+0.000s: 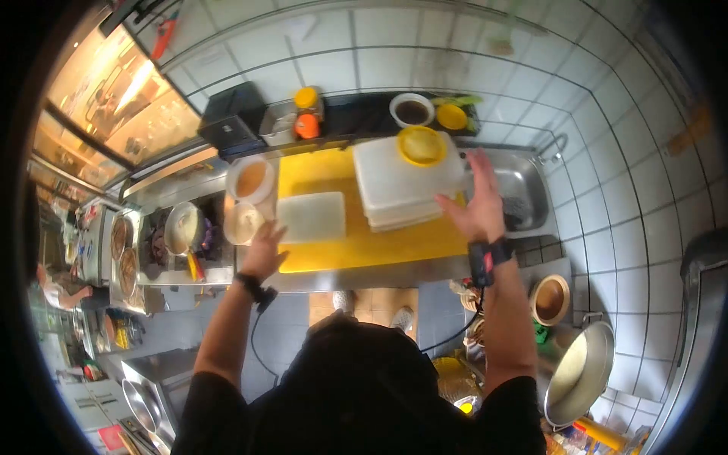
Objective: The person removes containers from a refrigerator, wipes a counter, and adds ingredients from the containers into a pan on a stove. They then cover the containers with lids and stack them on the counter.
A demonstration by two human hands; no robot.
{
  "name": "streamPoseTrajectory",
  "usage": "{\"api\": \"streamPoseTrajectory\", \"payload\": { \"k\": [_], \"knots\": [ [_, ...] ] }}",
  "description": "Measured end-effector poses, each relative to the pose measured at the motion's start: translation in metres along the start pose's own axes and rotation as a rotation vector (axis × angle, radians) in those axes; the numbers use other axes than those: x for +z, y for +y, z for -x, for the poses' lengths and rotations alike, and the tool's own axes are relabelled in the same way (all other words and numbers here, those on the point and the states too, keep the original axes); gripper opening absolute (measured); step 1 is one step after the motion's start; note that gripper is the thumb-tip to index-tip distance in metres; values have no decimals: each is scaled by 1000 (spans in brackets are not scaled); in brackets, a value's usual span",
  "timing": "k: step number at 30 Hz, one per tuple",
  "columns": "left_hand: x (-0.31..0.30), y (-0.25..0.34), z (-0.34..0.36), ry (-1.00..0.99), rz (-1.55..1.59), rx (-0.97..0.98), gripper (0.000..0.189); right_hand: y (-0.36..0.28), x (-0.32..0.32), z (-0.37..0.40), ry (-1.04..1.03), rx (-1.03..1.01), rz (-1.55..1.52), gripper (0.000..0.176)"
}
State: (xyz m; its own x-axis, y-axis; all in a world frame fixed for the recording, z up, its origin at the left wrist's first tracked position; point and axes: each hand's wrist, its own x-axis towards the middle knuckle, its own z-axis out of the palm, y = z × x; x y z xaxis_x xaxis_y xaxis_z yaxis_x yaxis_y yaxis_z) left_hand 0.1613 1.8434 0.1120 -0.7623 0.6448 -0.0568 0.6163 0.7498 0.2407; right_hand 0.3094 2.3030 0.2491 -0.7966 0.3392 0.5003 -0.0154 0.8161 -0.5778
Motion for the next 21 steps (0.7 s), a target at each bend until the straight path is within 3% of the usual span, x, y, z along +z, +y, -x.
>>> {"api": "streamPoseTrajectory", "payload": {
  "k": [2,6,8,12,16,18,21],
  "knots": [
    [6,-7,-19,-39,-96,131,72,-5,20,-40,-151,20,174,92],
    [19,-10,-44,-31,-195,209,68,3,41,-80,-321,24,188,98],
    [28,-18,-57,-4,-100,236,66,-8,39,-91,-458,147,115,98],
    [29,-27,-86,58,-74,226,58,-22,39,-95,-491,149,272,96],
    [30,-33,-125,148,-88,212,56,-28,45,-94,-450,153,220,94],
    [31,-38,-143,143,-91,205,56,-26,47,-91,-427,145,226,94],
    [21,-41,-159,-31,-57,119,68,-33,42,-90,-386,152,232,94]
  ]
}}
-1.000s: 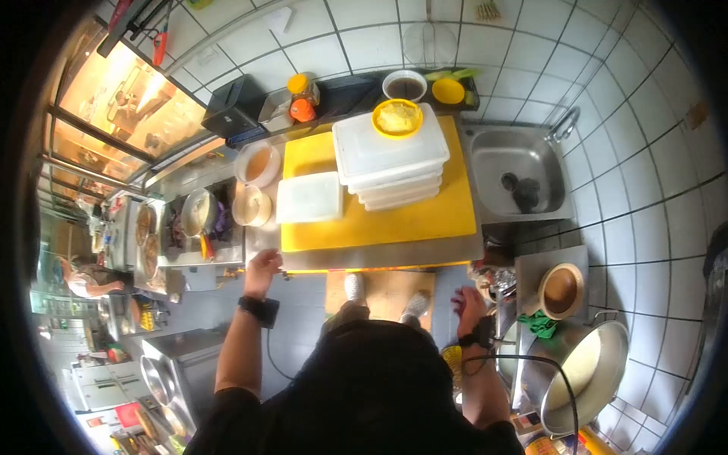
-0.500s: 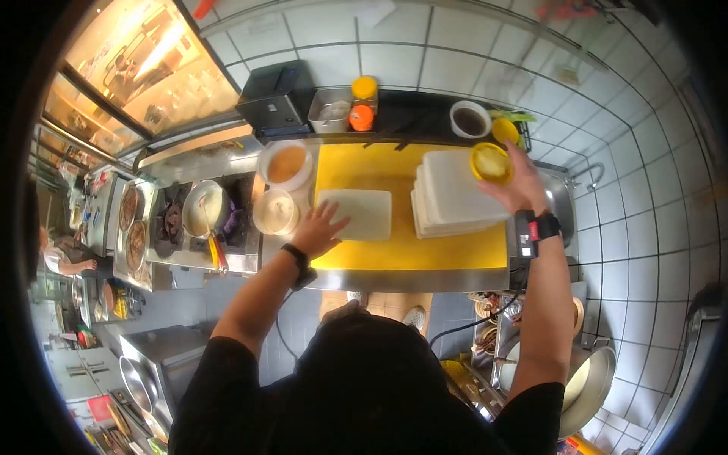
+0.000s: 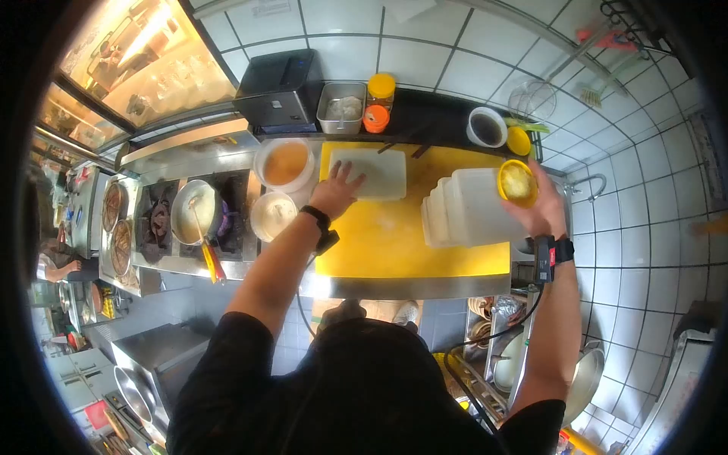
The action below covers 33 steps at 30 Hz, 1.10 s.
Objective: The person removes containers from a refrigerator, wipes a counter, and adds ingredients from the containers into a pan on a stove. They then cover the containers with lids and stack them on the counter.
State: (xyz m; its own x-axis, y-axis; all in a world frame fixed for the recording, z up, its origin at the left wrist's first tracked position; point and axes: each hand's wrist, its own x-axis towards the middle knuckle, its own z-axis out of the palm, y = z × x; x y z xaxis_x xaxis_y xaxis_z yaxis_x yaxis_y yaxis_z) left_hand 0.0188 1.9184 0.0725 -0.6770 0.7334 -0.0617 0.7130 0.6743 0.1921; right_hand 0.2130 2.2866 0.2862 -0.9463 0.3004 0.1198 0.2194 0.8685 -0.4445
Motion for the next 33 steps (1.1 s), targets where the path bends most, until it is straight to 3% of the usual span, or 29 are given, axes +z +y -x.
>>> {"api": "streamPoseTrajectory", "payload": {
  "k": [5,7,10,16,19,21,23,24,25,26,29,31,33],
  "knots": [
    [10,-30,4,8,-50,138,64,-72,-18,18,0,-56,-14,96],
    [9,-37,8,-2,-29,189,61,-97,-16,28,-82,-267,-69,96],
    [6,-36,6,102,-180,280,45,-139,7,45,-243,-351,-51,94],
    [-4,-31,3,13,-291,279,44,-114,157,74,-382,-438,-250,90],
    [-25,-19,-2,-74,-319,224,44,-88,232,84,-310,-439,-257,90],
    [-43,-15,4,-46,-140,113,43,-78,272,93,-197,-388,-220,87],
    [-17,-32,9,196,-299,212,33,-81,294,93,-220,-307,-227,85],
    [-10,-43,15,414,-262,318,35,-76,315,95,-178,-298,-233,85],
    [-33,-32,29,283,-182,223,36,-65,342,94,-109,-355,-223,86],
    [-64,-23,43,369,-79,310,36,-66,351,90,-105,-336,-189,88],
    [-136,-11,85,346,-51,476,30,-79,342,70,-131,-342,-211,90],
    [-177,-13,108,464,-147,618,29,-84,323,71,-173,-352,-257,90],
    [-230,-16,124,586,15,606,31,-89,287,69,-288,-275,-388,89]
  ]
}}
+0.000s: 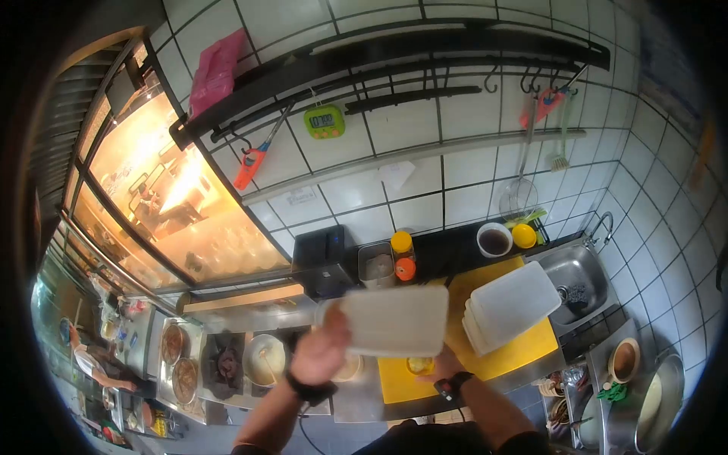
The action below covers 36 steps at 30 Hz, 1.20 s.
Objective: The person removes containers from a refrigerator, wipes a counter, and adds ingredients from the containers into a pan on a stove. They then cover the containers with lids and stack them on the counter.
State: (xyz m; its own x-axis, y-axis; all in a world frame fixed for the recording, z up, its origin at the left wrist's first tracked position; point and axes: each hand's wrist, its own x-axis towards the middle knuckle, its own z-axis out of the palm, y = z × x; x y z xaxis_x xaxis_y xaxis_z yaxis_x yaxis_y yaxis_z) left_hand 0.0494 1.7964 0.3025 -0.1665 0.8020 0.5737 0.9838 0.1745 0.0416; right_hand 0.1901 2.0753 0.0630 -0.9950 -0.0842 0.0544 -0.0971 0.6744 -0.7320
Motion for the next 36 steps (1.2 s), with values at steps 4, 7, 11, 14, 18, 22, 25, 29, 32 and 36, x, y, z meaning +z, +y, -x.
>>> {"api": "streamPoseTrajectory", "payload": {
  "k": [4,7,11,14,18,22,25,29,32,36],
  "knots": [
    [-90,-4,-34,287,-291,-329,35,37,-13,62,106,71,204,91],
    [-156,-20,-92,732,-555,-187,30,54,-31,132,56,177,82,90],
    [-186,-42,-184,905,-666,-62,24,111,-27,226,149,607,-101,64],
    [-185,-89,-240,853,-751,-125,25,81,-48,270,327,632,105,39],
    [-173,-88,-304,421,-858,-287,58,82,-85,290,687,661,21,36],
    [-146,-106,-301,664,-588,-68,39,99,-139,278,774,737,-89,33],
    [-77,-17,-266,607,-413,48,53,105,-195,245,853,531,-457,33],
    [73,109,-213,-169,116,73,66,105,-264,183,663,315,-468,43],
    [156,149,-172,-337,157,25,52,84,-290,130,440,312,-517,51],
    [173,179,-171,-285,-201,-29,38,85,-306,100,107,303,-456,52]
  ]
}}
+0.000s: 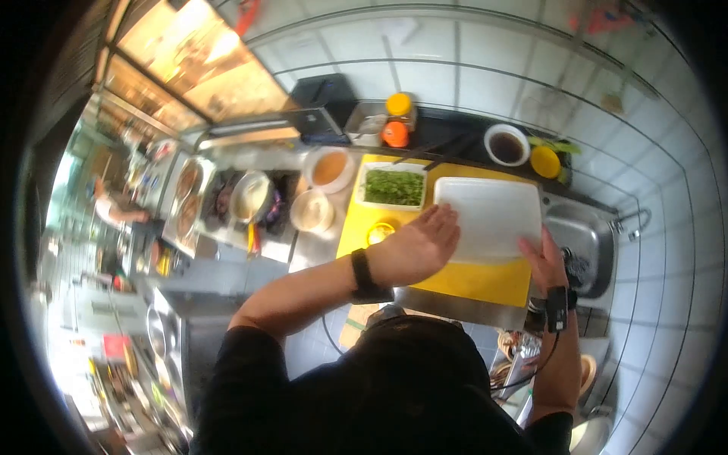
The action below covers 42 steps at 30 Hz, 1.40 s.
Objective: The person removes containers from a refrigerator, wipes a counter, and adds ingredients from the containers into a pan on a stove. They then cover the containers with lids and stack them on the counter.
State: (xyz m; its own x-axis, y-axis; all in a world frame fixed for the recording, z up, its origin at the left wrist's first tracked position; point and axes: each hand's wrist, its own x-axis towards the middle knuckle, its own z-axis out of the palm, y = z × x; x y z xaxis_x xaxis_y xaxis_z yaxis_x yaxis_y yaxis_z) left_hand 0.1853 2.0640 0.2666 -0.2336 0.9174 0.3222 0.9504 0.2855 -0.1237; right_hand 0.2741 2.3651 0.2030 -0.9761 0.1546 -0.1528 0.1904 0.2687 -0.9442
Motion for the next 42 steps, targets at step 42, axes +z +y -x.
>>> {"api": "streamPoseTrajectory", "payload": {
  "k": [42],
  "knots": [
    [-40,-60,-17,62,239,50,31,44,-150,69,637,22,128,20]
  ]
}}
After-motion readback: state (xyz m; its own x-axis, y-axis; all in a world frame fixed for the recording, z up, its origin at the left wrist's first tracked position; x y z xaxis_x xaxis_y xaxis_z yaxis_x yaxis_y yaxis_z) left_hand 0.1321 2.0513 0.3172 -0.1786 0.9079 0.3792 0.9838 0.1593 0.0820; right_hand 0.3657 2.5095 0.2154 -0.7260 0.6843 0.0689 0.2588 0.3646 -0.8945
